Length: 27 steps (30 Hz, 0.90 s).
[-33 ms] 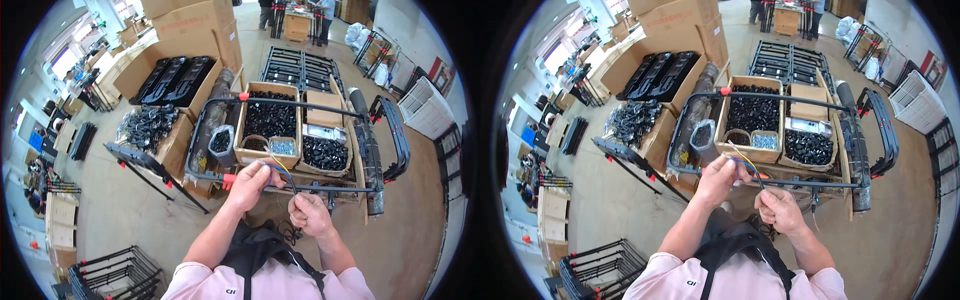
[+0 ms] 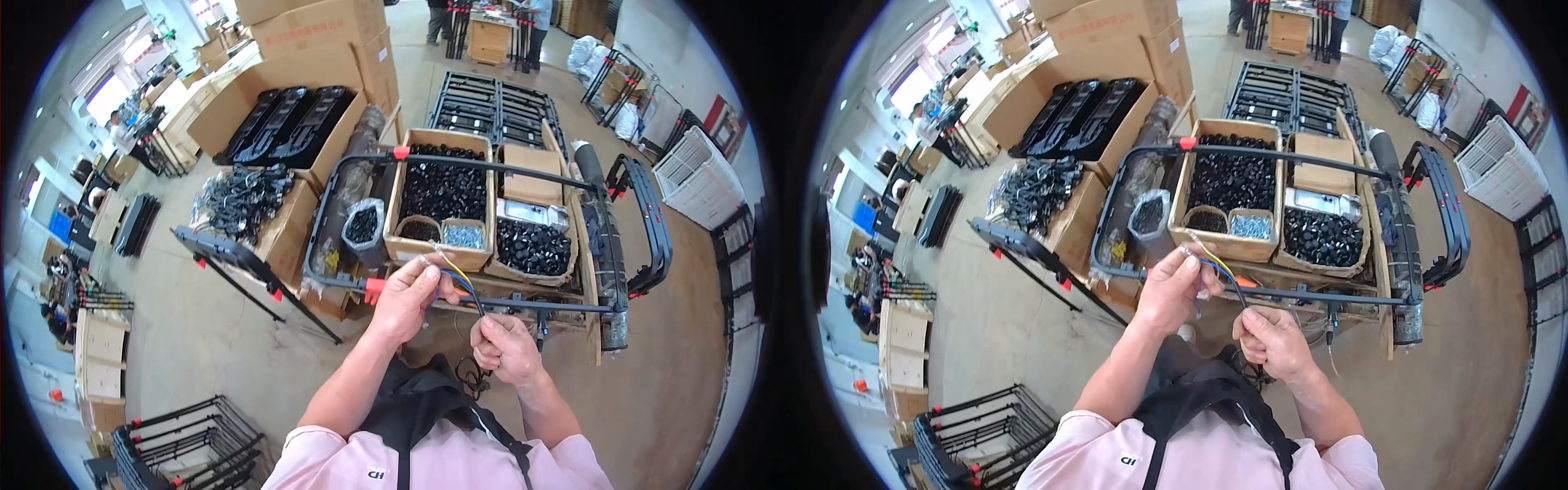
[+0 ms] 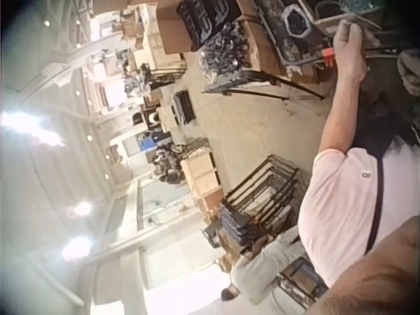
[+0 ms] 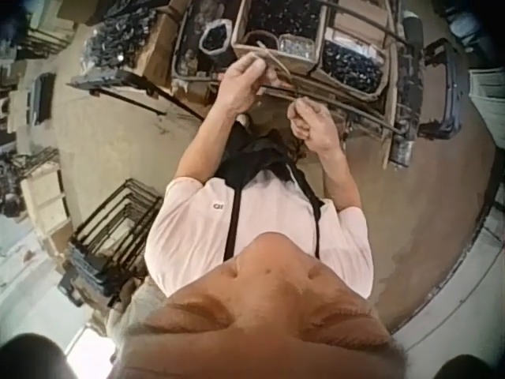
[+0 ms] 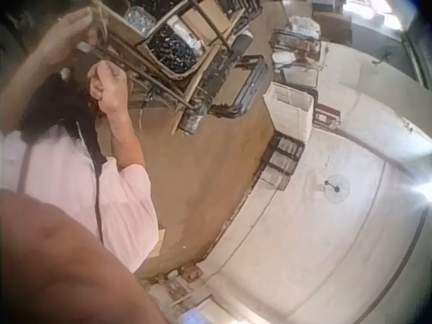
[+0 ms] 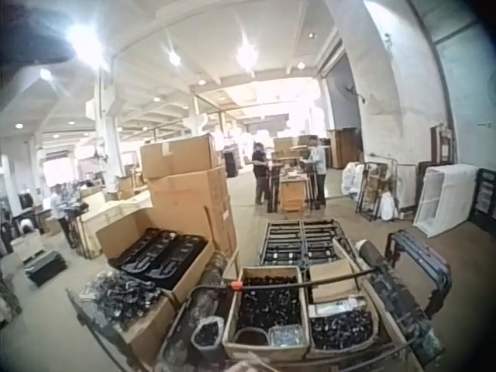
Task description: Assembling plastic and metal components for outdoor equipment using a power drill and wiring.
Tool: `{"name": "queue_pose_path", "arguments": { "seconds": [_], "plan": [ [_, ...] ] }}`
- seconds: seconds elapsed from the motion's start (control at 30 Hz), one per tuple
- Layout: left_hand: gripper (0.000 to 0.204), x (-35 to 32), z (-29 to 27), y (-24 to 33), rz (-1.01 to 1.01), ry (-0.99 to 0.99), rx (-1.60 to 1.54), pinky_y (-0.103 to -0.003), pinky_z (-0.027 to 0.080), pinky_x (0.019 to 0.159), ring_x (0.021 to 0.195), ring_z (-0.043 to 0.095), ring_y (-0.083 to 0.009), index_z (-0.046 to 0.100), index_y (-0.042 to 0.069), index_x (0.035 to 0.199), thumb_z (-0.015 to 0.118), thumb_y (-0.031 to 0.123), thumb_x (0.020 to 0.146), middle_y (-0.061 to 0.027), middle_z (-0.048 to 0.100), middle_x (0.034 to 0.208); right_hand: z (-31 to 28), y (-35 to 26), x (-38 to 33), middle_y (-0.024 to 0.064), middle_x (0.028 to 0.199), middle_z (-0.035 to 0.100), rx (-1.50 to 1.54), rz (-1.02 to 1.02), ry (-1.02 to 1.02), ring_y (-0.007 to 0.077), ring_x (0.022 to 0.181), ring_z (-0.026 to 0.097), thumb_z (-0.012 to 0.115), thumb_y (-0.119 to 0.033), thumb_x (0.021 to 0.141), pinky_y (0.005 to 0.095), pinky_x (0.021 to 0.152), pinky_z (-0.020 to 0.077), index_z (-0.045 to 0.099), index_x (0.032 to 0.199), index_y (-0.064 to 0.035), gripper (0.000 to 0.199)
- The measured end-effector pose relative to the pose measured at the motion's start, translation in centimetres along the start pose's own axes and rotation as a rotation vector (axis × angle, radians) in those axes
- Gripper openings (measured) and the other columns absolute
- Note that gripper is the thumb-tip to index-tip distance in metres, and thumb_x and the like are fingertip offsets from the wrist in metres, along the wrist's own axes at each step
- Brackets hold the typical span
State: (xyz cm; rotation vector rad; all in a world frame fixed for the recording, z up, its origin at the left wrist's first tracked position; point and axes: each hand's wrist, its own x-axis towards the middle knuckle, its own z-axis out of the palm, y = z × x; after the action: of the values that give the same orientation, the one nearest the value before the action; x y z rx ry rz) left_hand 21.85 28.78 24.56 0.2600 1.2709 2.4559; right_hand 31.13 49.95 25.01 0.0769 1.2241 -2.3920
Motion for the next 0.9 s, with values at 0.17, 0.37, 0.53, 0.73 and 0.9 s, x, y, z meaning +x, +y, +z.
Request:
{"name": "queue_pose_path", "arguments": {
  "seconds": [0.17, 0.37, 0.53, 0.73, 0.9],
  "plan": [
    [0.029, -2.2, -0.9, -0.7, 0.011, 0.11, 0.081, -0.035, 0.057, 0.081, 0.081, 0.068, -0.02, 0.065, 0.002, 0.132, 0.058, 0.023, 0.113, -0.0058, 0.068, 0.087, -1.0, 2.4, -0.1, -0.007, 0.063, 0.038, -0.027, 0.131, -0.046, 0.0044, 0.053, 0.031, 0.057, -0.032, 0.114, 0.0239, 0.049, 0.0269, 0.066, 0.093, 0.0006, 0.04],
    [0.029, -4.8, -3.5, -2.7, -0.116, 0.101, -0.35, -0.038, 0.057, 0.084, 0.077, 0.065, -0.0171, 0.066, 0.005, 0.126, 0.059, 0.029, 0.112, -0.0003, 0.064, 0.081, -2.4, 4.8, 1.6, -0.005, 0.067, 0.047, -0.194, 0.178, -0.3, 0.006, 0.06, 0.04, 0.059, -0.036, 0.112, 0.0247, 0.056, 0.0331, 0.07, 0.094, 0.0, 0.042],
    [0.024, -6.2, -7.1, -4.3, -0.287, 0.203, -0.337, -0.036, 0.056, 0.087, 0.088, 0.068, -0.0171, 0.065, 0.01, 0.12, 0.059, 0.032, 0.111, 0.0001, 0.067, 0.09, -2.3, 7.4, 4.4, 0.0008, 0.08, 0.064, -0.722, 0.17, -0.398, 0.0125, 0.08, 0.06, 0.06, -0.039, 0.111, 0.0309, 0.074, 0.0485, 0.077, 0.105, -0.0061, 0.037],
    [0.026, -8.2, -16.0, -4.5, -0.353, 0.317, -0.134, -0.029, 0.059, 0.076, 0.09, 0.074, -0.0158, 0.068, 0.006, 0.125, 0.062, 0.028, 0.112, -0.0078, 0.077, 0.105, -1.1, 14.2, 9.3, 0.0111, 0.094, 0.072, -0.96, 0.141, -0.303, 0.0242, 0.088, 0.069, 0.058, -0.036, 0.111, 0.0398, 0.083, 0.0539, 0.076, 0.11, -0.0044, 0.036],
    [0.028, -9.2, -23.8, -5.7, -0.376, 0.471, 0.025, -0.032, 0.059, 0.08, 0.09, 0.073, -0.017, 0.07, 0.003, 0.126, 0.059, 0.025, 0.113, -0.006, 0.076, 0.102, 0.4, 20.2, 14.7, 0.0231, 0.103, 0.073, -1.155, 0.107, -0.206, 0.0434, 0.098, 0.07, 0.06, -0.03, 0.108, 0.0486, 0.086, 0.0544, 0.073, 0.109, -0.0015, 0.031]
  ]
}}
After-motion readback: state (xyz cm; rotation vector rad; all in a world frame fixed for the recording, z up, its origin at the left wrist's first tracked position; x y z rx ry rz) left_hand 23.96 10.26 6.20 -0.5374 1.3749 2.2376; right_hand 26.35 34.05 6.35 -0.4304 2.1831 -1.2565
